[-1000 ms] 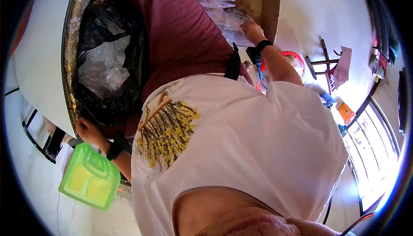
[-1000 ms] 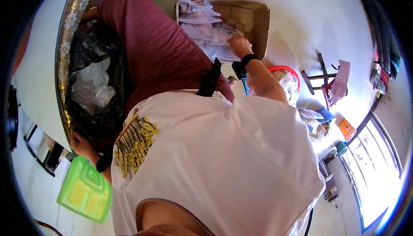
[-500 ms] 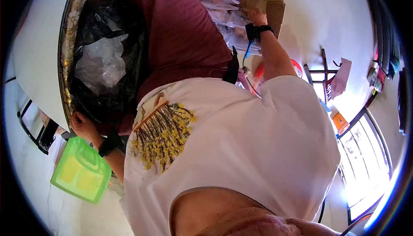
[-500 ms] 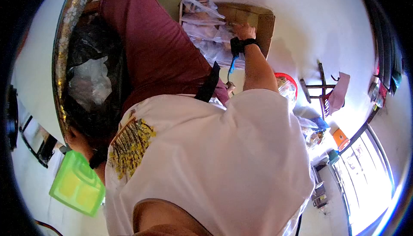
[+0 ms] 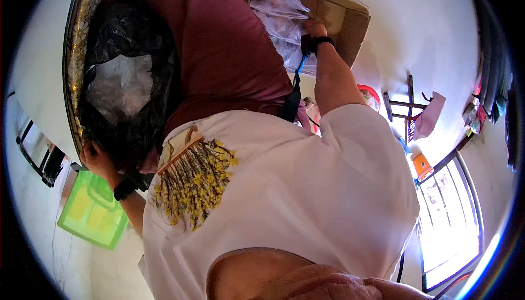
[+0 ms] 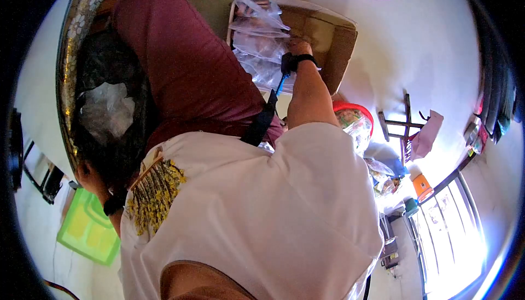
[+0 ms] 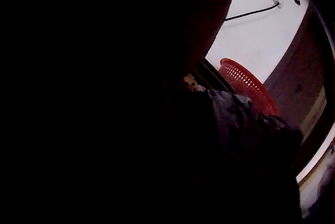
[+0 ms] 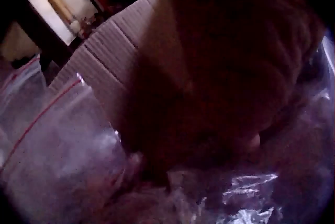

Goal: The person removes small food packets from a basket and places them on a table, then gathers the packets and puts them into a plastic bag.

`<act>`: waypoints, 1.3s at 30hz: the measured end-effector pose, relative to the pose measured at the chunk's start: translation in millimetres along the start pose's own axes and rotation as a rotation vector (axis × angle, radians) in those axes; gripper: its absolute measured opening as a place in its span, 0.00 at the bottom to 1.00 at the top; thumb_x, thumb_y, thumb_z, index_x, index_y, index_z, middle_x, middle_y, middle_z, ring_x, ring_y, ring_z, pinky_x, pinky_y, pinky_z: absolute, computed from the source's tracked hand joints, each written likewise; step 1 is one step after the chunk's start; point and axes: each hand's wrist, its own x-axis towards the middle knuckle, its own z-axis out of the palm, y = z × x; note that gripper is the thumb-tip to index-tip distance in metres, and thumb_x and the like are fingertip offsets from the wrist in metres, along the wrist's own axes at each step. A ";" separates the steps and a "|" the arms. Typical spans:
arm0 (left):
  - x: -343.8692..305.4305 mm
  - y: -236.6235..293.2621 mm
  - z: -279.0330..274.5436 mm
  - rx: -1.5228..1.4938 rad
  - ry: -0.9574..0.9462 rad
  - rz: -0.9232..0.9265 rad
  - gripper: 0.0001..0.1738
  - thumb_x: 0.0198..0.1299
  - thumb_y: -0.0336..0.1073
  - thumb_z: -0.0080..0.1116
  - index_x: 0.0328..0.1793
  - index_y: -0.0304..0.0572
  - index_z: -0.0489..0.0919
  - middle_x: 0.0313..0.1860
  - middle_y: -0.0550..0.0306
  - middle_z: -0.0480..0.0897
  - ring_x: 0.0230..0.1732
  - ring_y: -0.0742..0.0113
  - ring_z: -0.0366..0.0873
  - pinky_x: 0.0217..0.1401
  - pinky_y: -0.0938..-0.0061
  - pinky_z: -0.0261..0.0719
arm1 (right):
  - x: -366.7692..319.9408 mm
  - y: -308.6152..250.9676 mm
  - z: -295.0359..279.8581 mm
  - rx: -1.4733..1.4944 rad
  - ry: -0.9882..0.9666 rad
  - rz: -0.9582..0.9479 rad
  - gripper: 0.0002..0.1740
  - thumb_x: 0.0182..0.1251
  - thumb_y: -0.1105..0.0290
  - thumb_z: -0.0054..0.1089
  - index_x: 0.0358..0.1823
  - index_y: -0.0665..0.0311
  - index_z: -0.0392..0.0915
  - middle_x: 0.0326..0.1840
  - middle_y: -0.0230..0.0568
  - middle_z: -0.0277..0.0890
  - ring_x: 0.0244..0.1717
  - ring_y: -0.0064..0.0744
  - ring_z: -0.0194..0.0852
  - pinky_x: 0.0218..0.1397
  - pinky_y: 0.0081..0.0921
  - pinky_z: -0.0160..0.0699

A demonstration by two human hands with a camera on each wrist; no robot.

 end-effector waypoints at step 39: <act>98.4 4.3 -19.9 -0.468 0.593 -0.311 0.24 0.52 0.40 0.64 0.55 0.40 0.75 0.59 0.38 0.73 0.61 0.42 0.68 0.61 0.54 0.68 | -153.7 -164.7 -252.8 -0.127 0.205 -0.182 0.20 0.63 0.56 0.48 0.36 0.66 0.80 0.39 0.60 0.79 0.44 0.58 0.77 0.49 0.49 0.73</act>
